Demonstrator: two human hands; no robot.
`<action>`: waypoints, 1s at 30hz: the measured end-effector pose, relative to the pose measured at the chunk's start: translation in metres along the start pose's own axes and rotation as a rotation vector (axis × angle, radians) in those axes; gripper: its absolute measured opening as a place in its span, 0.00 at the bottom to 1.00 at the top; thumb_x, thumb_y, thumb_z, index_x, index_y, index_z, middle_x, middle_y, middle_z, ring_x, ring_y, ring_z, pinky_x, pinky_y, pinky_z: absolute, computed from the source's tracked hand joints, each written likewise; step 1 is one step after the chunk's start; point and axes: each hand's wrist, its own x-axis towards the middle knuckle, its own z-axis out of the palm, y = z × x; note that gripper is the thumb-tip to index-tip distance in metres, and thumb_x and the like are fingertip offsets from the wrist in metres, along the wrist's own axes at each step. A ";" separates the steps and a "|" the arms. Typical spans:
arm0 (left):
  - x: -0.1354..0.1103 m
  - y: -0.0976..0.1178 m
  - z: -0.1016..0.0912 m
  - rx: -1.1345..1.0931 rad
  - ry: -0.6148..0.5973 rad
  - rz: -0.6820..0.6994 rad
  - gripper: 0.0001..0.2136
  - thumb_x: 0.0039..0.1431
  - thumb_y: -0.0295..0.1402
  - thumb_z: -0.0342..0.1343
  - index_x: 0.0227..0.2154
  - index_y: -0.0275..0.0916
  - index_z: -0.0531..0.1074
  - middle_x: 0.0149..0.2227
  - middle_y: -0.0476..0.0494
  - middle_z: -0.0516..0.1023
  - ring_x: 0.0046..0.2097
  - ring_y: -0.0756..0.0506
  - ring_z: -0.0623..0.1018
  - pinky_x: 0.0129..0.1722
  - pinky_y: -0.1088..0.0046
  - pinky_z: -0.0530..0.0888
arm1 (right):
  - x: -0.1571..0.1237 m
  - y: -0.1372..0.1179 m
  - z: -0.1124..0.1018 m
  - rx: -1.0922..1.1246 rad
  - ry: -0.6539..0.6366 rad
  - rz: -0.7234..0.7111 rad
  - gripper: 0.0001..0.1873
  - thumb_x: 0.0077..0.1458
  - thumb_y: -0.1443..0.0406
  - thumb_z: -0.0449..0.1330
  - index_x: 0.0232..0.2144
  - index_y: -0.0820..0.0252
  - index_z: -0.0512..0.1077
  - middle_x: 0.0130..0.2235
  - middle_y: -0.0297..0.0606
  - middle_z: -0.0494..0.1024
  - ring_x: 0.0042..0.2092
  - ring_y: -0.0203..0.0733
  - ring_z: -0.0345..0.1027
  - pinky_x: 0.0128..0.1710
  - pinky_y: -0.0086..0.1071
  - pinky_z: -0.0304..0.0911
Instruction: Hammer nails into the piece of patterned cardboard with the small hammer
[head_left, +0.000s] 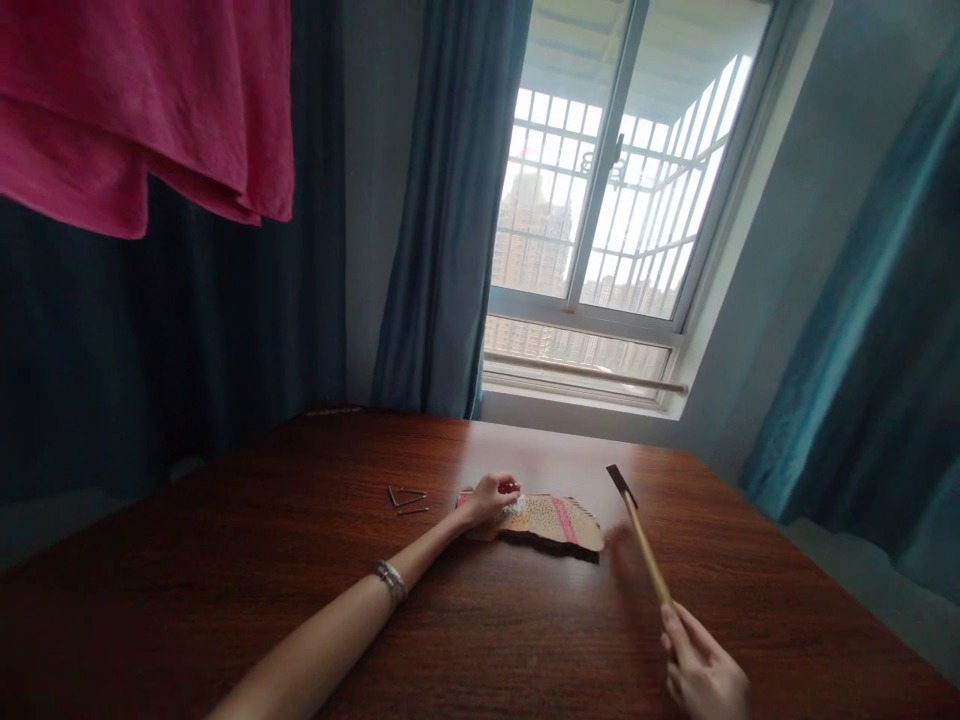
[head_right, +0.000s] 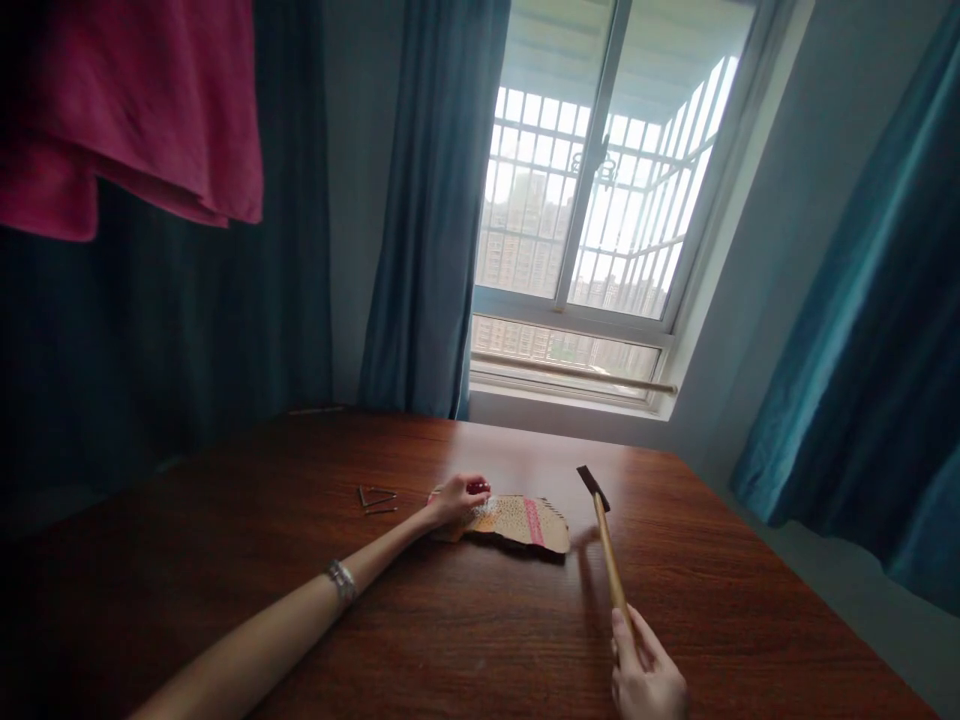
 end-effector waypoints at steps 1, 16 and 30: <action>0.000 0.001 0.000 0.006 -0.001 0.000 0.10 0.48 0.34 0.53 0.29 0.33 0.73 0.28 0.46 0.75 0.31 0.51 0.72 0.31 0.78 0.66 | -0.005 -0.003 0.007 0.075 -0.025 0.049 0.26 0.31 0.54 0.68 0.34 0.57 0.68 0.18 0.27 0.67 0.14 0.29 0.55 0.11 0.24 0.49; -0.002 0.010 -0.003 0.032 -0.010 0.015 0.09 0.48 0.34 0.54 0.29 0.33 0.73 0.26 0.48 0.74 0.30 0.51 0.71 0.30 0.79 0.66 | -0.046 -0.026 0.079 0.193 -0.537 0.266 0.21 0.38 0.51 0.64 0.26 0.59 0.62 0.18 0.22 0.60 0.12 0.19 0.38 0.07 0.15 0.36; -0.002 0.005 -0.003 0.060 0.008 0.034 0.08 0.48 0.33 0.54 0.28 0.34 0.73 0.27 0.48 0.74 0.30 0.50 0.71 0.31 0.78 0.65 | -0.051 -0.028 0.083 0.108 -0.534 0.280 0.28 0.37 0.51 0.64 0.38 0.60 0.66 0.15 0.20 0.56 0.12 0.20 0.36 0.07 0.16 0.35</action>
